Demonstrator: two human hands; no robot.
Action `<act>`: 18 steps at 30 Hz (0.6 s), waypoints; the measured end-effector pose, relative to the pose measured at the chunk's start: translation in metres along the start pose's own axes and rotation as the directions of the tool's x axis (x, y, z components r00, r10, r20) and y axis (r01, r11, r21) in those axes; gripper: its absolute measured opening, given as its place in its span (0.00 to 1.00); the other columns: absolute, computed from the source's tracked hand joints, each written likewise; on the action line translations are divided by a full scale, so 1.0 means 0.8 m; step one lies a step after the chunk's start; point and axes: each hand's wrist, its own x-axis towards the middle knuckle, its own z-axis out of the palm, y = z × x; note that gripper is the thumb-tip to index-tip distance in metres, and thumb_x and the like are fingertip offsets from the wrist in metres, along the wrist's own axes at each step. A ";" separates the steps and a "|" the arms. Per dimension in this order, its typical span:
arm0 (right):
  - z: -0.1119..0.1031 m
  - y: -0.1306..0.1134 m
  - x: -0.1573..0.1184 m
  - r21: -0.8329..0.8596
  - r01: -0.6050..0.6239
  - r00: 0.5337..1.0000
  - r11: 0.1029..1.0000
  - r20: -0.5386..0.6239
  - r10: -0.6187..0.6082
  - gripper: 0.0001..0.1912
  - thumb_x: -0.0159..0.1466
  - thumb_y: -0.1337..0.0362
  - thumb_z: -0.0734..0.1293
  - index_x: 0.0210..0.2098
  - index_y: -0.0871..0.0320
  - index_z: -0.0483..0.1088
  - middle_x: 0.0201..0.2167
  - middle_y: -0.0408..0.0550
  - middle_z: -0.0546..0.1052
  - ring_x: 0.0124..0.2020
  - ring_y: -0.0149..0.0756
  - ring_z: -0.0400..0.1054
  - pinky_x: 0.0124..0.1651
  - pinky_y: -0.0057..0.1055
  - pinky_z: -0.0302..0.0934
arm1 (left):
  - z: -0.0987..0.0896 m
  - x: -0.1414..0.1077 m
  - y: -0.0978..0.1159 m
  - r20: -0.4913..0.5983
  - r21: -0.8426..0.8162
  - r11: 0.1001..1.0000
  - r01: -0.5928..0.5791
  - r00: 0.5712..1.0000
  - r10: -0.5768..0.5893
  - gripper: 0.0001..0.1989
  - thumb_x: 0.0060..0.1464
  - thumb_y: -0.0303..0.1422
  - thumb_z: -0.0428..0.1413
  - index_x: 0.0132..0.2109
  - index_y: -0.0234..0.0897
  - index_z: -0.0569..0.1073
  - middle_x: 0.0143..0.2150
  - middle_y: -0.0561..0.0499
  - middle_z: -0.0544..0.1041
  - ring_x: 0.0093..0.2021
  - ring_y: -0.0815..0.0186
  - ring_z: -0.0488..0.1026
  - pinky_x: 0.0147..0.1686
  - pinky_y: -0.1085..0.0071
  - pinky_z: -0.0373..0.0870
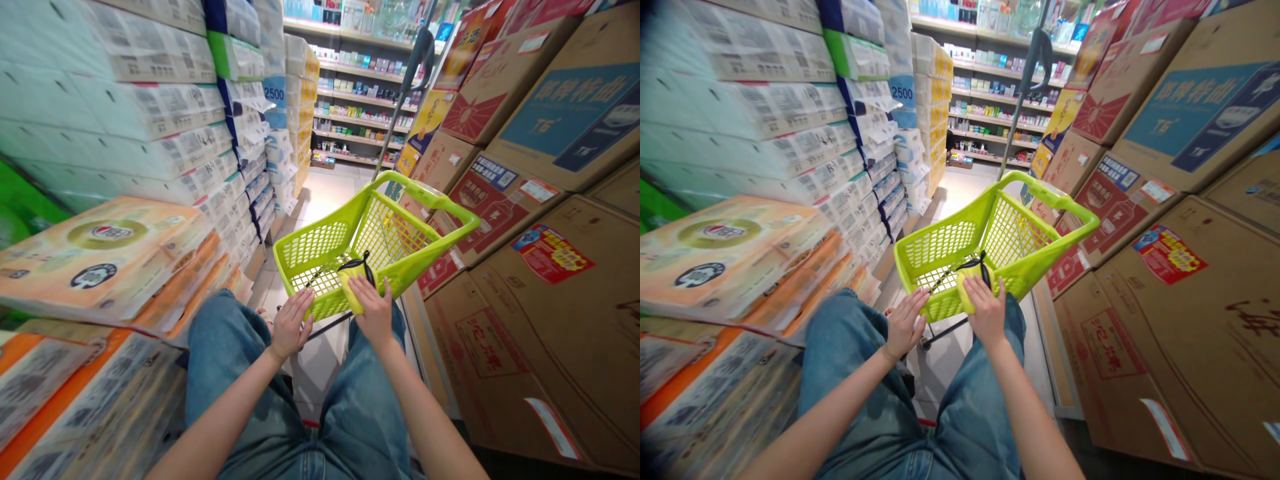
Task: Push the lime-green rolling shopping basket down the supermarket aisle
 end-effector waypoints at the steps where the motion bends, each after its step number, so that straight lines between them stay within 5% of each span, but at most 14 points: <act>1: -0.006 0.022 0.002 -0.028 -0.042 0.998 0.999 -0.037 0.041 0.32 0.58 0.76 0.58 0.60 0.51 0.67 0.58 0.46 0.75 0.62 0.40 0.66 0.73 0.51 0.23 | 0.000 0.000 0.000 0.001 0.002 1.000 -0.002 1.000 0.002 0.28 0.62 0.28 0.48 0.69 0.39 0.57 0.65 0.43 0.68 0.68 0.55 0.61 0.64 0.51 0.63; 5: -0.013 0.063 0.009 -0.091 -0.169 0.977 0.981 -0.150 0.154 0.30 0.58 0.76 0.58 0.57 0.50 0.70 0.57 0.45 0.76 0.61 0.42 0.67 0.71 0.58 0.22 | 0.001 0.000 0.002 -0.006 0.016 1.000 -0.002 1.000 0.002 0.28 0.62 0.29 0.48 0.68 0.38 0.58 0.65 0.43 0.68 0.68 0.55 0.61 0.63 0.52 0.64; 9: 0.011 0.002 0.003 -0.056 -0.153 0.976 0.987 -0.162 0.142 0.30 0.59 0.76 0.57 0.58 0.54 0.69 0.57 0.48 0.76 0.62 0.41 0.66 0.73 0.52 0.18 | 0.005 -0.002 0.004 -0.027 0.032 0.999 0.015 1.000 -0.014 0.27 0.63 0.28 0.47 0.68 0.38 0.58 0.65 0.43 0.69 0.68 0.56 0.62 0.63 0.52 0.63; 14: 0.038 -0.096 -0.012 0.098 -0.002 1.000 0.995 -0.017 0.004 0.30 0.61 0.74 0.59 0.62 0.53 0.65 0.59 0.46 0.74 0.65 0.37 0.63 0.73 0.47 0.18 | 0.006 -0.004 0.000 -0.018 0.046 0.999 0.002 1.000 -0.002 0.27 0.63 0.26 0.44 0.69 0.37 0.57 0.65 0.42 0.68 0.68 0.57 0.62 0.64 0.53 0.63; 18: 0.031 -0.077 -0.012 0.074 0.088 0.996 0.993 0.001 -0.088 0.31 0.60 0.75 0.59 0.62 0.51 0.65 0.58 0.45 0.75 0.63 0.37 0.66 0.73 0.49 0.19 | 0.001 -0.003 -0.002 0.006 0.054 0.999 -0.006 1.000 0.006 0.27 0.64 0.26 0.44 0.69 0.37 0.57 0.65 0.43 0.68 0.68 0.58 0.61 0.65 0.53 0.62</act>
